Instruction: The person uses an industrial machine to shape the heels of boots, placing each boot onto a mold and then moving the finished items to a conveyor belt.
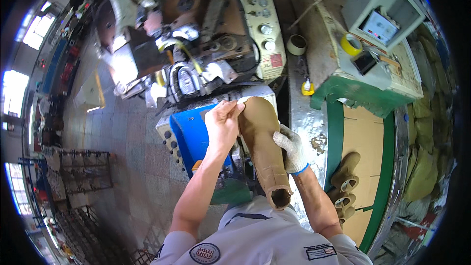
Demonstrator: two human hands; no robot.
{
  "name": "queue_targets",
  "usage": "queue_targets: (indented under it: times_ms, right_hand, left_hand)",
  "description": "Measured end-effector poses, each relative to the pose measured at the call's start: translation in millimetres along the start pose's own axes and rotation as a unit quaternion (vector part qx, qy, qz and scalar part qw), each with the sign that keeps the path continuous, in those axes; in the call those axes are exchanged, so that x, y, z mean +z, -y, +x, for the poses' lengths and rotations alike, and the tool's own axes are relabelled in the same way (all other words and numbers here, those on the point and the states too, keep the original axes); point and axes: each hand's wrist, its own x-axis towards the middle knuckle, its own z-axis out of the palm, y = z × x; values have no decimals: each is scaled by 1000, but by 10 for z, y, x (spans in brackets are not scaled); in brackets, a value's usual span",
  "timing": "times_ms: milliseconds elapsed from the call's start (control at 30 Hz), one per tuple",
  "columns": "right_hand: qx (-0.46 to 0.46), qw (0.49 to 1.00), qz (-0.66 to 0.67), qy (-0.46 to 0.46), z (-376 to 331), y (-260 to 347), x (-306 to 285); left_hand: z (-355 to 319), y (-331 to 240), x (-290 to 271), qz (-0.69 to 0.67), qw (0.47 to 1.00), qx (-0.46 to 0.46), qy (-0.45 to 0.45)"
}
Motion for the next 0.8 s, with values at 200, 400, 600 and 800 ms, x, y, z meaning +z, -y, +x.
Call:
queue_targets:
  times_ms: [200,400,600,800]
  right_hand:
    - [38,997,18,58,373,-320,421]
    - [-9,996,-61,66,465,-280,875]
    - [-53,974,-207,81,544,-206,1009]
    - [-58,988,-137,38,677,-398,1051]
  left_hand:
    - [146,210,-516,-213,954,-177,-115]
    - [411,404,-913,-156,970,-153,-106]
    - [611,497,-1176,-244,955,-152,78]
    - [695,686,-1251,-213,965,-153,22]
